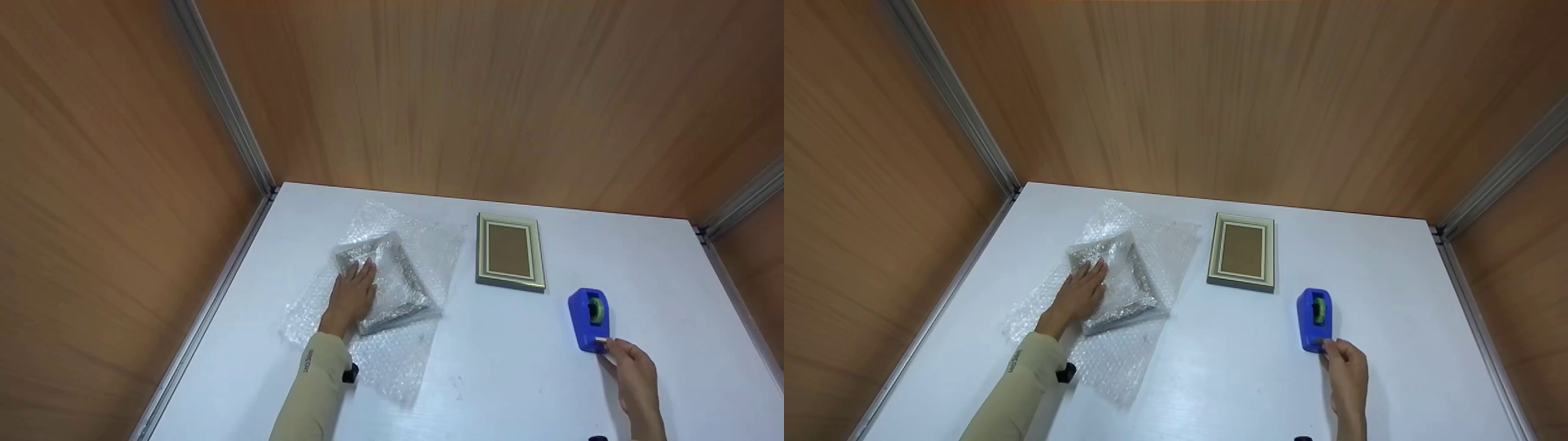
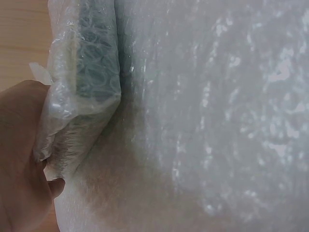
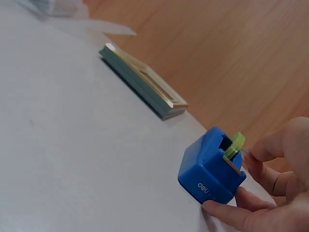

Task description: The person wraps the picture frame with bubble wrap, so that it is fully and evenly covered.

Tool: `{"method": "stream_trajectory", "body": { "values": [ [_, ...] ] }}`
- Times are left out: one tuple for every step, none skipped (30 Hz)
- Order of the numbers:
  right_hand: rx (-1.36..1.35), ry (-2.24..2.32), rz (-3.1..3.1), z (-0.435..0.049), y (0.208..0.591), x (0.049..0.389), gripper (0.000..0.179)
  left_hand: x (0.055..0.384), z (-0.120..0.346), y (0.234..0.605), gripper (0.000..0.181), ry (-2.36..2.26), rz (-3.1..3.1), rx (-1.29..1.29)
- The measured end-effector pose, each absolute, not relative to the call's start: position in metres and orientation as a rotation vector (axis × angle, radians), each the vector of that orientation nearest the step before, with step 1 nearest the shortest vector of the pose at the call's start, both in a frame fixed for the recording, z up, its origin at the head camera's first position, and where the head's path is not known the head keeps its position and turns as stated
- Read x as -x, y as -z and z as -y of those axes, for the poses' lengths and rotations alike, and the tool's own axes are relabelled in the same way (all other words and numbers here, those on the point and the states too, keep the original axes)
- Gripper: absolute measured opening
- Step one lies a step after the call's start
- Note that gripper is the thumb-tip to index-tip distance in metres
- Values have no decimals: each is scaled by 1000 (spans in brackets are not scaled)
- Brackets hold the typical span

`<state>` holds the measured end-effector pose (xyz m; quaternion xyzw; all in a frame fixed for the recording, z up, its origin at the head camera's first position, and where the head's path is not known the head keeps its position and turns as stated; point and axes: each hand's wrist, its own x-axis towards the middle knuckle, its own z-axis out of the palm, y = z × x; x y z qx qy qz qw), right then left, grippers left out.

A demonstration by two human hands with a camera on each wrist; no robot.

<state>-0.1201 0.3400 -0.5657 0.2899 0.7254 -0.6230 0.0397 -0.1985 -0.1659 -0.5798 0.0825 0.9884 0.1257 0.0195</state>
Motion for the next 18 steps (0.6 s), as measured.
{"method": "stream_trajectory", "body": {
  "values": [
    [-900, 1893, -2250, -339, 568, 119, 39, 199, 166, 580, 49, -387, -3073, -257],
    [-912, 1866, -2279, -337, 570, 118, 38, 198, 166, 580, 49, -388, -3078, -258],
    [-929, 1840, -2307, -336, 572, 116, 37, 198, 166, 580, 49, -385, -3082, -258],
    [-937, 1815, -2335, -335, 574, 115, 37, 199, 166, 580, 49, -382, -3082, -258],
    [-937, 1800, -2361, -334, 576, 113, 38, 199, 166, 581, 49, -378, -3083, -259],
    [-941, 1785, -2386, -333, 578, 112, 39, 199, 166, 581, 49, -378, -3084, -260],
    [-949, 1768, -2408, -332, 580, 111, 38, 199, 166, 582, 49, -378, -3084, -261],
    [-958, 1778, -2416, -332, 582, 110, 38, 199, 166, 582, 49, -381, -3086, -262],
    [-964, 1803, -2422, -331, 583, 110, 39, 200, 167, 582, 49, -380, -3088, -262],
    [-957, 1820, -2434, -331, 584, 109, 40, 200, 167, 582, 49, -382, -3089, -262],
    [-964, 1824, -2449, -330, 585, 109, 40, 200, 167, 583, 49, -384, -3091, -262],
    [-972, 1809, -2472, -329, 586, 109, 39, 200, 167, 583, 49, -383, -3092, -263],
    [-978, 1798, -2492, -328, 587, 109, 38, 200, 167, 583, 49, -384, -3096, -264],
    [-983, 1772, -2521, -327, 588, 109, 38, 200, 167, 583, 48, -385, -3099, -265],
    [-989, 1745, -2547, -327, 588, 109, 37, 200, 167, 584, 48, -384, -3101, -268],
    [-994, 1710, -2575, -326, 589, 109, 36, 200, 167, 584, 48, -388, -3102, -273],
    [-1005, 1677, -2591, -326, 589, 109, 36, 200, 168, 584, 48, -391, -3104, -277],
    [-1012, 1654, -2601, -325, 590, 108, 38, 200, 168, 584, 48, -396, -3106, -280]
  ]
}}
